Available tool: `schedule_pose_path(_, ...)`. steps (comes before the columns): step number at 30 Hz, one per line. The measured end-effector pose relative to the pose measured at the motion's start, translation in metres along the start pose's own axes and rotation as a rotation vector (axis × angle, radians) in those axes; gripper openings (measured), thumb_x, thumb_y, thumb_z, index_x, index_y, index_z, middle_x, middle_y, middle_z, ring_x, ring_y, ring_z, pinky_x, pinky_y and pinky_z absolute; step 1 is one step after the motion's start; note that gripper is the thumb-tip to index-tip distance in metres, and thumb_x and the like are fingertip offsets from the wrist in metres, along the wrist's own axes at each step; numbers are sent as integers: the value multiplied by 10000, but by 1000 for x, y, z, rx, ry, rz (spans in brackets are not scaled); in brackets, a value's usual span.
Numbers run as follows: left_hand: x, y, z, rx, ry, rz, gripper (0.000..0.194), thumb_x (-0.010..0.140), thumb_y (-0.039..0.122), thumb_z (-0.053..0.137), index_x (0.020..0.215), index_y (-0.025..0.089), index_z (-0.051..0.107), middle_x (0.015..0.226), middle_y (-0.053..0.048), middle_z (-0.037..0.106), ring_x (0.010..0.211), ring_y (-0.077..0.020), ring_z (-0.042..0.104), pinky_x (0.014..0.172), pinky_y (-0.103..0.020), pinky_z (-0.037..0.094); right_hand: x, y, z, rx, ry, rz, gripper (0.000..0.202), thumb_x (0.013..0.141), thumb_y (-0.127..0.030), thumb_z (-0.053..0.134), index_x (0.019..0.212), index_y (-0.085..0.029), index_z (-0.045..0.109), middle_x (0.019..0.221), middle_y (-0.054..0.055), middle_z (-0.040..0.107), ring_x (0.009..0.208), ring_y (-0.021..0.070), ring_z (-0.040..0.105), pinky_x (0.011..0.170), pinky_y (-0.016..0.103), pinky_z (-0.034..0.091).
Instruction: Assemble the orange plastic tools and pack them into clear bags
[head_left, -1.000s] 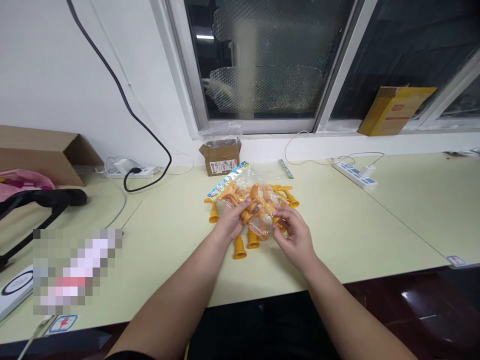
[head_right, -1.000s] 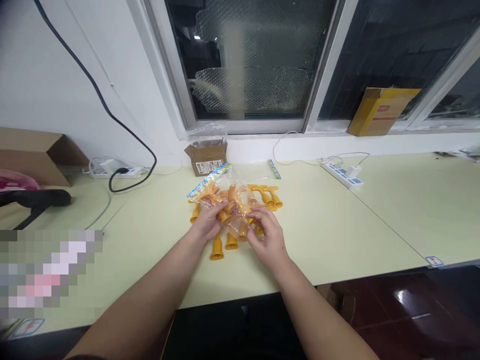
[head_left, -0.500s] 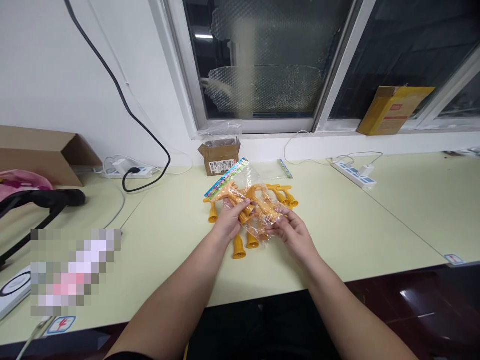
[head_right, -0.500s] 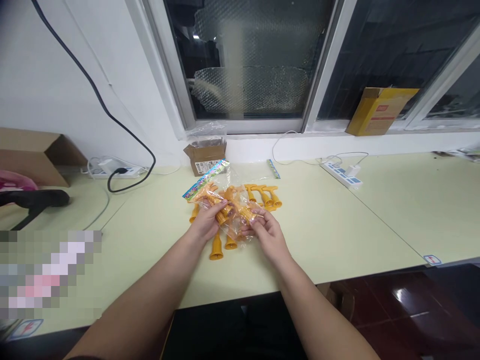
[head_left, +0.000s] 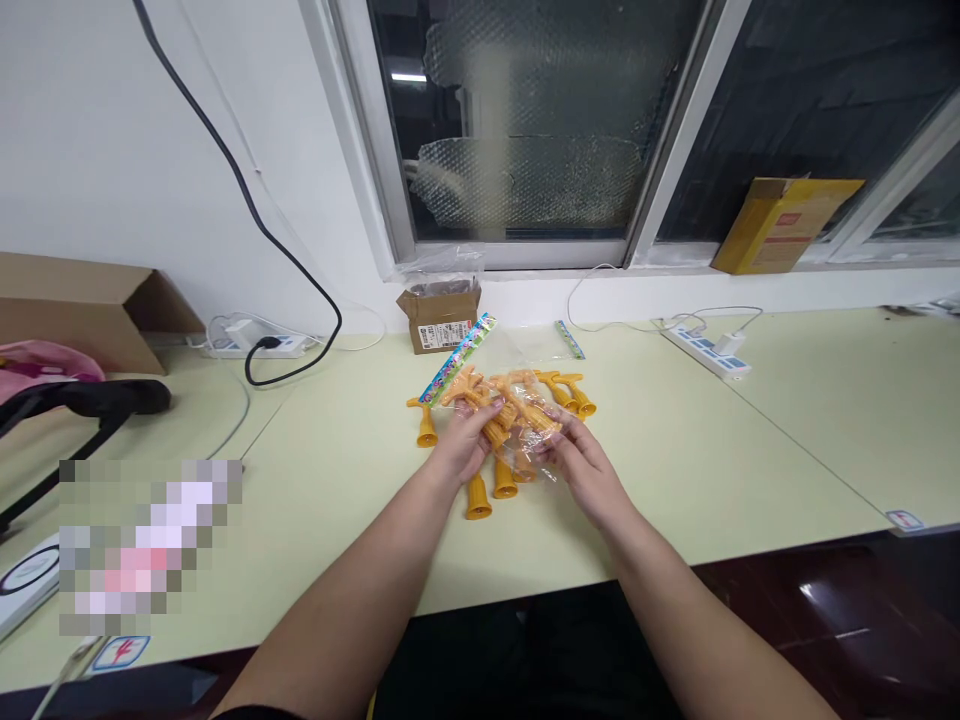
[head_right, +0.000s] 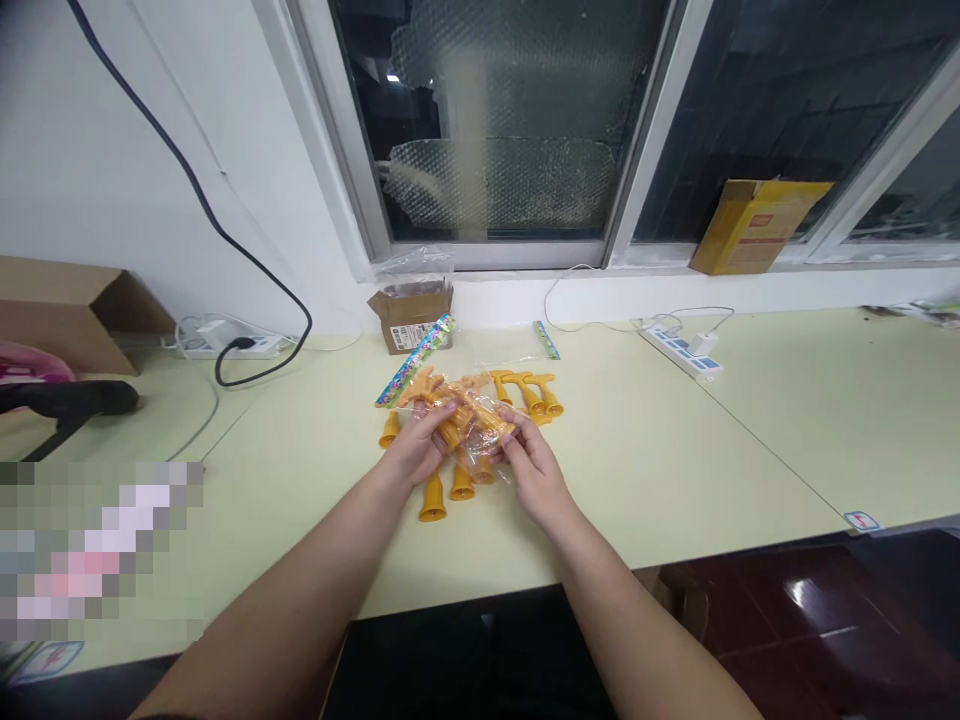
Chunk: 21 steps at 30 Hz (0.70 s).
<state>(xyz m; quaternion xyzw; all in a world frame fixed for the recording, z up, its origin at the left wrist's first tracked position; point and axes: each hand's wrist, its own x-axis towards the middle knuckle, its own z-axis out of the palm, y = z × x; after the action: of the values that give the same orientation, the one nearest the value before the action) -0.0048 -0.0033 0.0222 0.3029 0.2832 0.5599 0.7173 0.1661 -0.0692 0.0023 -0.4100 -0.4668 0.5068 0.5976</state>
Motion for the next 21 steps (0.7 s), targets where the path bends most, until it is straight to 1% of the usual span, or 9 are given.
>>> schedule_pose_path(2,1,-2,-2,-29,-9,-2,511,714,194,884,1124,215,579,1040,-37,764,935,-196,756,849,-336,627,3,2,-1,-121,-16,-105,419,936,-449,652,1315,-272,633,1296,79,677,1097,229,675,984,423,573)
schedule_pose_path(3,2,-3,-3,-33,-10,1,514,725,200,878,1141,217,576,1049,-36,763,927,-190,756,851,-334,627,4,4,0,-127,-21,-117,440,938,-460,649,1339,-280,620,1358,81,648,1131,233,670,1006,432,564)
schedule_pose_path(4,3,-3,-4,-31,-13,2,529,734,210,875,1167,219,571,1067,-39,762,924,-191,757,855,-341,628,5,5,0,-96,-18,-100,461,935,-471,650,1354,-285,606,1364,81,646,1111,233,684,999,438,569)
schedule_pose_path(6,4,-4,-6,-14,-22,-5,575,752,239,869,1234,225,555,1128,-60,758,946,-208,759,867,-370,629,7,6,3,40,-1,6,489,921,-491,662,1354,-276,589,1245,79,702,956,221,724,911,430,601)
schedule_pose_path(9,5,-4,-7,-4,-43,-21,596,786,285,848,1297,228,547,1225,-105,744,1016,-251,756,888,-413,627,11,2,3,258,16,199,417,889,-487,694,1212,-229,641,955,58,744,708,189,679,680,346,595)
schedule_pose_path(12,4,-2,-5,-19,-44,-64,565,807,323,828,1301,219,573,1250,-118,739,1011,-277,761,881,-444,629,18,-8,-1,442,-66,347,287,888,-469,674,1015,-212,665,769,30,680,558,142,551,482,262,476)
schedule_pose_path(15,2,-1,-3,-36,-31,-108,508,832,340,798,1285,206,609,1217,-114,752,1004,-279,764,895,-450,628,25,-16,-5,555,-177,468,246,883,-456,679,880,-215,632,654,-11,581,476,97,412,400,203,352)
schedule_pose_path(18,2,-1,-2,-39,-20,-136,434,859,343,767,1249,197,644,1145,-104,773,1014,-267,764,918,-425,625,29,-17,0,541,-191,497,266,870,-469,717,881,-221,623,635,-28,558,449,80,346,380,190,300)
schedule_pose_path(21,3,-2,-4,-37,-43,-167,358,872,343,751,1184,183,682,1081,-102,786,1026,-260,762,949,-407,619,30,-13,11,456,-117,459,321,866,-519,728,893,-219,619,627,-33,568,419,66,309,363,196,249)
